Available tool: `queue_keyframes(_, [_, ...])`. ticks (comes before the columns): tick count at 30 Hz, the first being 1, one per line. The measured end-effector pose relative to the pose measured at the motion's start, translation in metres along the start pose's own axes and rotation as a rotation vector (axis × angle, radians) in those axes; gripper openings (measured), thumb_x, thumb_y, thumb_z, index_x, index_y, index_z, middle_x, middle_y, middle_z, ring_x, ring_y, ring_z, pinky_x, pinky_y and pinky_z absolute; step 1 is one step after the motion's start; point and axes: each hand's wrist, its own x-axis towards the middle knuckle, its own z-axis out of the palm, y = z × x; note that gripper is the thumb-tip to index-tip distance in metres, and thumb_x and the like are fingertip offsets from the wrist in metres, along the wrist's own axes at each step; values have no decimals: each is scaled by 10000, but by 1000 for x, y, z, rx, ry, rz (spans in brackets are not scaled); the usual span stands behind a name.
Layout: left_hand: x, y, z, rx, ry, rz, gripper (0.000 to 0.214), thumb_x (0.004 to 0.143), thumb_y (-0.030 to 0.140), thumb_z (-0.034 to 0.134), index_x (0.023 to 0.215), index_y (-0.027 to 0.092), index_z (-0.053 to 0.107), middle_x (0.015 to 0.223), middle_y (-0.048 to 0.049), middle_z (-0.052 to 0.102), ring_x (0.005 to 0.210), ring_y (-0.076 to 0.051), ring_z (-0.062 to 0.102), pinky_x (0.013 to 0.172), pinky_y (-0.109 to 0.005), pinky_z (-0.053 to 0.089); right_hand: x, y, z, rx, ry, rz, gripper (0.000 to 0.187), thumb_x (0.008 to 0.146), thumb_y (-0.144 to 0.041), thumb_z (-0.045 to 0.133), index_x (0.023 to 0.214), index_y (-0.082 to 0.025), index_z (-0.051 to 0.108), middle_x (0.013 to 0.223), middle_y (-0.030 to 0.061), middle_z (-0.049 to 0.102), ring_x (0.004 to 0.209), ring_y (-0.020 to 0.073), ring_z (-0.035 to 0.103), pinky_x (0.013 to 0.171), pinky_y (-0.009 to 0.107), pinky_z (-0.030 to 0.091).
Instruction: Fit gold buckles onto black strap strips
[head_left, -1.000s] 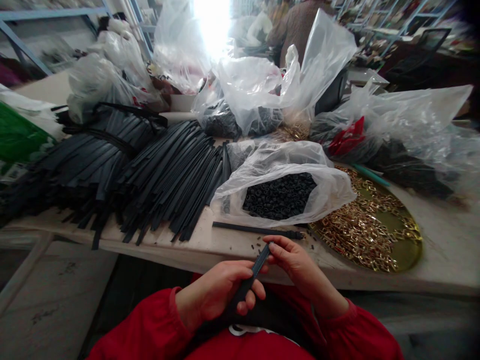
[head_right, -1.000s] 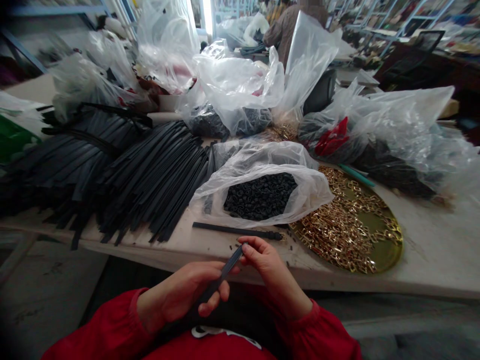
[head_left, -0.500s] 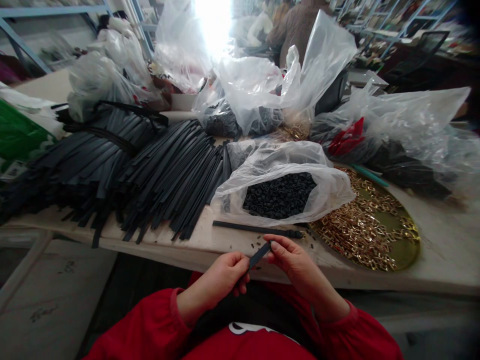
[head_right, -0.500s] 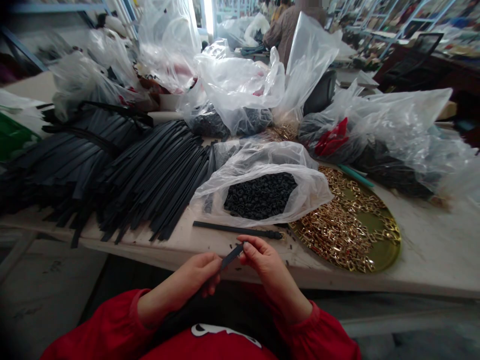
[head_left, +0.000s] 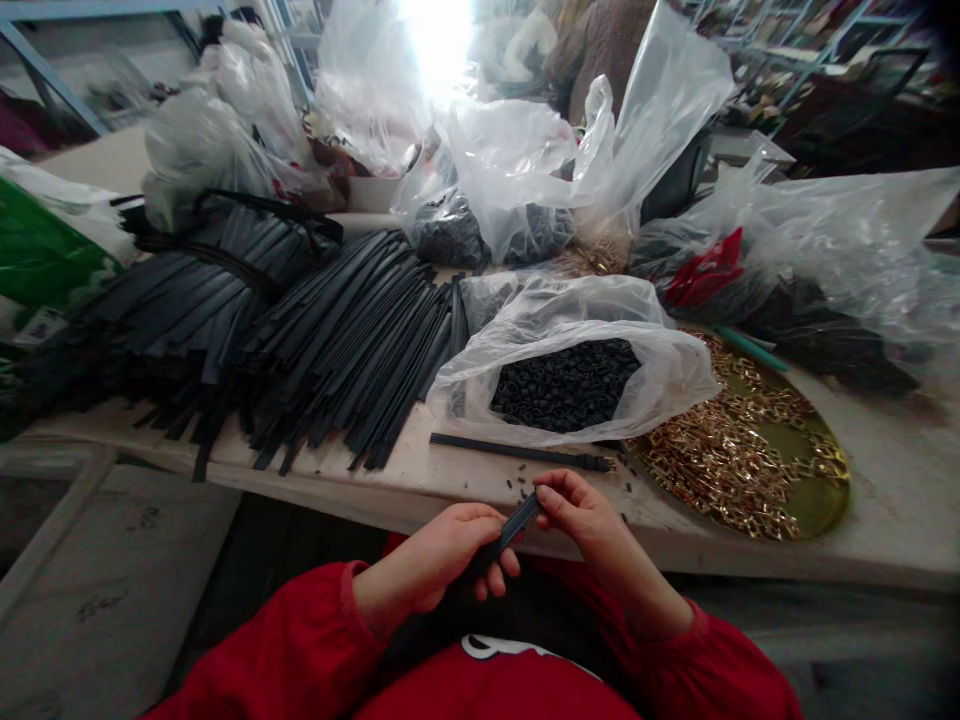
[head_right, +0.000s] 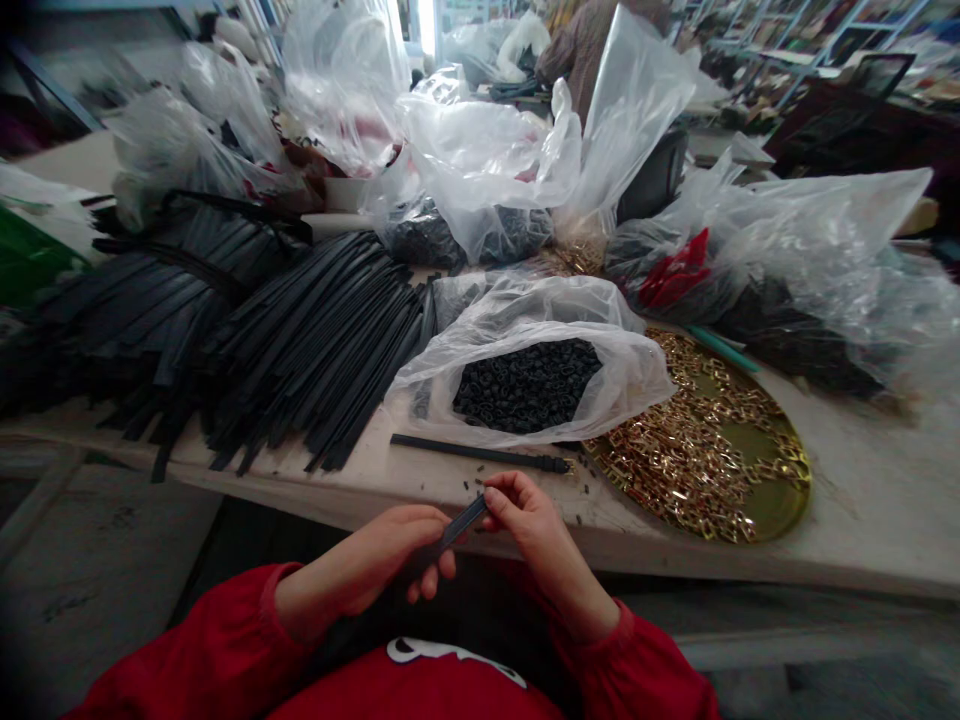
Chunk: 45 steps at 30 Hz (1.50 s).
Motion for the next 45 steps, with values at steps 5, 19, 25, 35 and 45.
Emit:
queue_keyframes(5, [0, -3, -7, -157, -83, -39, 223, 744, 201, 432, 825, 98, 612, 643, -27, 615, 432, -58, 506, 361, -140, 346, -1, 2, 1, 7, -16, 13, 362, 601, -436, 707, 795, -169, 559, 645, -47, 549, 522, 81, 515, 521, 224, 420])
queue_keyframes(19, [9, -11, -19, -414, -195, -191, 269, 744, 224, 464, 879, 63, 632, 720, -58, 628, 502, -73, 531, 382, -141, 371, 5, 13, 0, 9, -46, 16, 323, 654, -404, 685, 821, -166, 545, 674, -43, 558, 532, 71, 522, 527, 213, 421])
queue_keyframes(25, [11, -12, -20, -439, -187, -211, 269, 761, 212, 445, 878, 51, 626, 716, -65, 626, 501, -75, 535, 378, -140, 371, 5, 13, 1, 0, -42, 29, 323, 655, -407, 681, 821, -168, 541, 671, -40, 562, 528, 73, 516, 523, 213, 419])
queue_keyframes(35, [9, -14, -20, -414, -192, -199, 267, 757, 228, 452, 872, 67, 631, 720, -58, 618, 510, -73, 532, 385, -133, 371, 2, 11, 3, -14, -27, 30, 340, 624, -421, 698, 803, -170, 556, 652, -40, 557, 533, 83, 515, 526, 221, 419])
queue_keyframes(45, [6, -14, -17, -327, -177, -147, 280, 759, 253, 449, 873, 81, 638, 732, -57, 624, 503, -72, 537, 392, -137, 375, 1, 16, 0, -6, -62, 30, 345, 654, -433, 672, 849, -176, 549, 691, -26, 567, 555, 96, 520, 547, 232, 413])
